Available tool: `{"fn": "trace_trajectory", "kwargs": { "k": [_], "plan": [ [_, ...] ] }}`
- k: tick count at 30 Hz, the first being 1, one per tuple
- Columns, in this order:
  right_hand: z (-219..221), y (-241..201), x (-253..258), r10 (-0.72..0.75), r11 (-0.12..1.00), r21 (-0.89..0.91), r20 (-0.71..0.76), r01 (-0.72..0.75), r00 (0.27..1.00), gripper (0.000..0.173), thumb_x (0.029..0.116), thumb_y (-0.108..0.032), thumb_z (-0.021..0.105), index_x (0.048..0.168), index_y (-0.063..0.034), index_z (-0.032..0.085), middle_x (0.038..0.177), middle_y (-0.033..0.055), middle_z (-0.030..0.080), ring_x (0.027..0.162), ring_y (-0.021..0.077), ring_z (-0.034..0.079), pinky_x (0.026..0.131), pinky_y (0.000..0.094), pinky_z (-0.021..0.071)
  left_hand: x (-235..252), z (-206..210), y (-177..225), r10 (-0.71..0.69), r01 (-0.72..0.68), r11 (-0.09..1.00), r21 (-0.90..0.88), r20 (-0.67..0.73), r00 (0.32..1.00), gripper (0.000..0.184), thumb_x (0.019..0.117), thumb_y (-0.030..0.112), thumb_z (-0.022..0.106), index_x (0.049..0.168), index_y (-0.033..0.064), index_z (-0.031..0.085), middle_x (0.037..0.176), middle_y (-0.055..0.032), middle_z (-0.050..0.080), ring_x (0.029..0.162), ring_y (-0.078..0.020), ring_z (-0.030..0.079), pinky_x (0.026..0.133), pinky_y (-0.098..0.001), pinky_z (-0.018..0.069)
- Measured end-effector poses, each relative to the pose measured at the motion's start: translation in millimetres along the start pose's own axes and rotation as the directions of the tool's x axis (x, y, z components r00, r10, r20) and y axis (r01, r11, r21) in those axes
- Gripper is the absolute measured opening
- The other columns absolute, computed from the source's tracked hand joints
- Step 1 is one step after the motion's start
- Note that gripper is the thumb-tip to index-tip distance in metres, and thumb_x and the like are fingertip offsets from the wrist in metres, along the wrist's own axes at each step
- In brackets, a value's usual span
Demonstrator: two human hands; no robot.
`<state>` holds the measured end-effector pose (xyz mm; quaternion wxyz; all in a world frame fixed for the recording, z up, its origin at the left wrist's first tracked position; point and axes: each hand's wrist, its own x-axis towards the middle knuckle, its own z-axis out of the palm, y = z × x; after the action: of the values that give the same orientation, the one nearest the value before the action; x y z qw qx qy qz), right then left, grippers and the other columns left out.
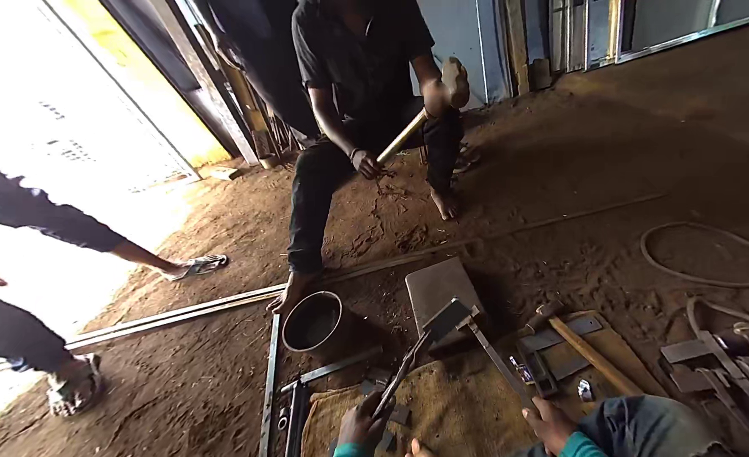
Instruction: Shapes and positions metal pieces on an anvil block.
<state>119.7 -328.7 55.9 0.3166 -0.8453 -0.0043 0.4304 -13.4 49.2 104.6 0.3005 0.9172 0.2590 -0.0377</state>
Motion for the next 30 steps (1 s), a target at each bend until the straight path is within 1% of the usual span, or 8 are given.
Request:
{"fn": "trace_trajectory", "kwargs": {
  "k": [4, 9, 11, 14, 23, 25, 27, 30],
  "plan": [
    [5.5, -2.2, -5.2, -0.004, 0.997, 0.072, 0.024, 0.003, 1.000, 0.050, 0.1082, -0.041, 0.049, 0.136, -0.0005, 0.053, 0.094, 0.0201, 0.065, 0.073, 0.0305, 0.065, 0.073, 0.0483, 0.0557, -21.8, -11.3, -2.2, 0.252, -0.252, 0.968, 0.016, -0.126, 0.960, 0.036, 0.0887, 0.041, 0.069, 0.098, 0.0082, 0.079, 0.080, -0.0084, 0.074, 0.073, -0.0258, 0.072, 0.073, -0.0565, 0.0582],
    [4.4, -4.8, -7.3, 0.019, 0.999, 0.049, 0.019, -0.020, 1.000, 0.051, 0.1075, -0.045, 0.049, 0.132, -0.0005, 0.054, 0.090, 0.0173, 0.064, 0.071, 0.0281, 0.066, 0.072, 0.0458, 0.0562, -35.2, -8.5, -11.9, 0.406, -0.406, 0.912, 0.054, -0.257, 0.877, 0.040, 0.0876, 0.047, 0.063, 0.093, 0.0099, 0.078, 0.074, -0.0025, 0.071, 0.063, -0.0157, 0.067, 0.061, -0.0438, 0.0583],
    [3.0, -9.3, -10.5, 0.017, 0.998, -0.054, -0.013, -0.018, 1.000, 0.056, 0.1062, -0.046, 0.051, 0.138, 0.0005, 0.053, 0.106, 0.0229, 0.068, 0.089, 0.0349, 0.070, 0.085, 0.0521, 0.0559, -37.6, -7.0, -13.0, 0.440, -0.439, 0.896, 0.070, -0.290, 0.850, 0.044, 0.0888, 0.049, 0.061, 0.090, 0.0090, 0.078, 0.073, -0.0025, 0.071, 0.062, -0.0144, 0.067, 0.059, -0.0412, 0.0581],
    [-1.8, -21.0, -19.6, 0.039, 0.971, -0.237, -0.007, -0.040, 0.999, 0.067, 0.1040, -0.050, 0.052, 0.149, -0.0003, 0.045, 0.134, 0.0261, 0.062, 0.126, 0.0404, 0.061, 0.107, 0.0574, 0.0461, -43.2, -5.7, -7.0, 0.446, -0.449, 0.892, 0.060, -0.288, 0.847, 0.047, 0.0890, 0.050, 0.059, 0.090, 0.0072, 0.078, 0.074, -0.0043, 0.071, 0.063, -0.0142, 0.067, 0.061, -0.0394, 0.0583],
    [-3.1, -23.9, -20.3, -0.021, 0.965, -0.262, -0.092, -0.004, 0.995, 0.062, 0.1021, -0.048, 0.056, 0.146, -0.0052, 0.051, 0.134, 0.0216, 0.064, 0.125, 0.0368, 0.062, 0.106, 0.0563, 0.0466, -41.4, 10.8, -7.1, 0.491, -0.529, 0.848, -0.034, -0.326, 0.808, 0.048, 0.0930, 0.052, 0.058, 0.090, 0.0077, 0.077, 0.074, -0.0023, 0.072, 0.063, -0.0074, 0.065, 0.061, -0.0300, 0.0577],
    [-2.4, -26.4, -29.8, -0.139, 0.955, -0.283, -0.152, 0.092, 0.979, 0.062, 0.1011, -0.047, 0.057, 0.147, -0.0053, 0.052, 0.141, 0.0208, 0.060, 0.130, 0.0367, 0.058, 0.110, 0.0547, 0.0445, -43.1, 12.9, -5.5, 0.480, -0.514, 0.857, -0.016, -0.333, 0.811, 0.050, 0.0932, 0.052, 0.057, 0.091, 0.0059, 0.077, 0.075, -0.0040, 0.072, 0.064, -0.0095, 0.066, 0.061, -0.0324, 0.0583],
    [1.7, -31.8, -45.7, -0.320, 0.939, -0.199, -0.209, 0.281, 0.924, 0.061, 0.1001, -0.049, 0.055, 0.141, -0.0035, 0.058, 0.137, 0.0207, 0.062, 0.120, 0.0353, 0.064, 0.104, 0.0522, 0.0502, -47.6, 16.5, -1.2, 0.458, -0.484, 0.875, 0.009, -0.338, 0.822, 0.047, 0.0926, 0.047, 0.057, 0.095, 0.0044, 0.077, 0.078, -0.0062, 0.073, 0.066, -0.0144, 0.069, 0.063, -0.0382, 0.0600],
    [19.0, -67.7, -82.4, -0.565, 0.768, 0.065, -0.398, 0.637, 0.723, 0.073, 0.0950, -0.052, 0.061, 0.143, 0.0033, 0.053, 0.131, 0.0155, 0.066, 0.100, 0.0221, 0.070, 0.082, 0.0407, 0.0593, -51.9, 22.2, 7.7, 0.452, -0.462, 0.886, 0.047, -0.318, 0.834, 0.036, 0.0912, 0.033, 0.063, 0.106, 0.0039, 0.078, 0.090, -0.0116, 0.077, 0.077, -0.0250, 0.075, 0.071, -0.0503, 0.0625]
  ]
}}
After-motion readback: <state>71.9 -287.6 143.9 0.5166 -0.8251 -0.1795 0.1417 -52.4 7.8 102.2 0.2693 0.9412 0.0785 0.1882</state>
